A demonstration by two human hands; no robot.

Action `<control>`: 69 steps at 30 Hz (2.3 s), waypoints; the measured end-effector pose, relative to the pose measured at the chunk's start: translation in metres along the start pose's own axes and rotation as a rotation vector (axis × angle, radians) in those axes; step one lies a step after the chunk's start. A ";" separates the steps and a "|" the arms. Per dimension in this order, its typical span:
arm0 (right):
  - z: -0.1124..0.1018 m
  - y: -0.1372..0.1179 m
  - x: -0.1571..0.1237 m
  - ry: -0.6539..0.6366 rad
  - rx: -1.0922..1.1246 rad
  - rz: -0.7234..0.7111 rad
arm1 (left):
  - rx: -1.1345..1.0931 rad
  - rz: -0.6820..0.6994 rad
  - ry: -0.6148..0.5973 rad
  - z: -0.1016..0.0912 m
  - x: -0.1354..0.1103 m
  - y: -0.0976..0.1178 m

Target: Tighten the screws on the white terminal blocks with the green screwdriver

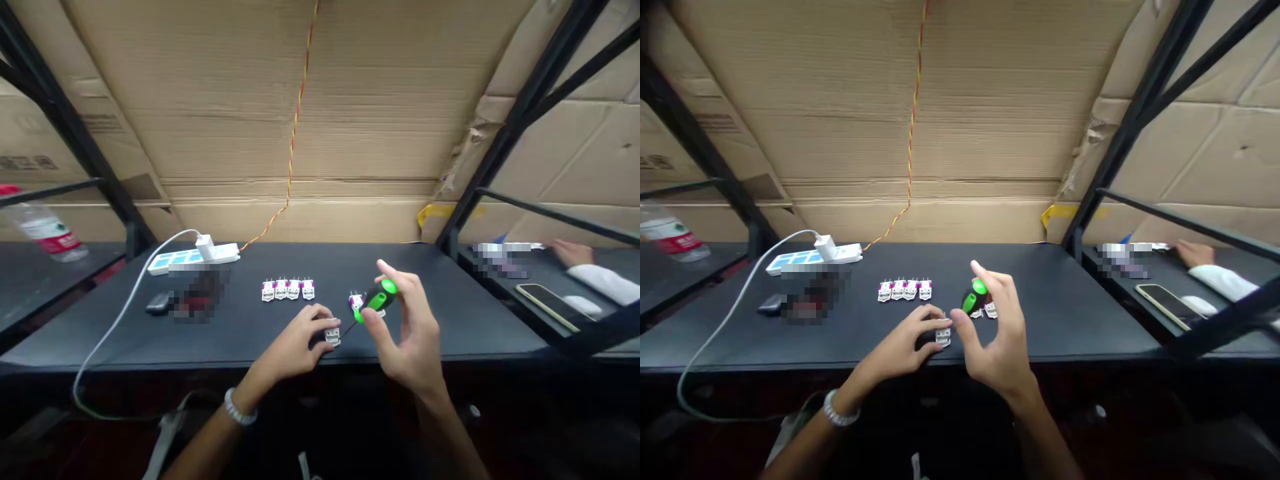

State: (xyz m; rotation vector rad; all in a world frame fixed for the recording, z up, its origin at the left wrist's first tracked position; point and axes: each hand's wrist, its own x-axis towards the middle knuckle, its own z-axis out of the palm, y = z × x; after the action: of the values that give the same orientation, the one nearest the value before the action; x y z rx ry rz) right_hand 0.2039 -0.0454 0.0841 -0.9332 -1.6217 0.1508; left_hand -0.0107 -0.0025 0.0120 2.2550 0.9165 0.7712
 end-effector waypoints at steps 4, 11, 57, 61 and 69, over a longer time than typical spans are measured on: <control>0.000 0.000 0.001 0.041 -0.069 0.007 | 0.006 0.003 0.004 0.000 0.000 -0.001; -0.004 0.000 -0.001 -0.040 0.023 -0.026 | 0.002 -0.007 0.000 0.001 0.000 0.000; -0.004 0.003 -0.001 -0.084 0.097 -0.016 | 0.000 -0.018 -0.003 0.001 0.000 0.000; -0.009 0.003 -0.001 -0.103 0.104 -0.027 | 0.008 -0.026 -0.010 0.000 0.000 0.001; -0.003 0.010 0.000 -0.039 0.093 -0.033 | -0.004 -0.020 -0.004 0.000 0.000 0.001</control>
State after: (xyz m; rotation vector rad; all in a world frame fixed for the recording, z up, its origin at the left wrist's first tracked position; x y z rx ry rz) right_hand 0.2113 -0.0395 0.0794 -0.8372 -1.6513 0.2211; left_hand -0.0102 -0.0027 0.0129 2.2398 0.9340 0.7591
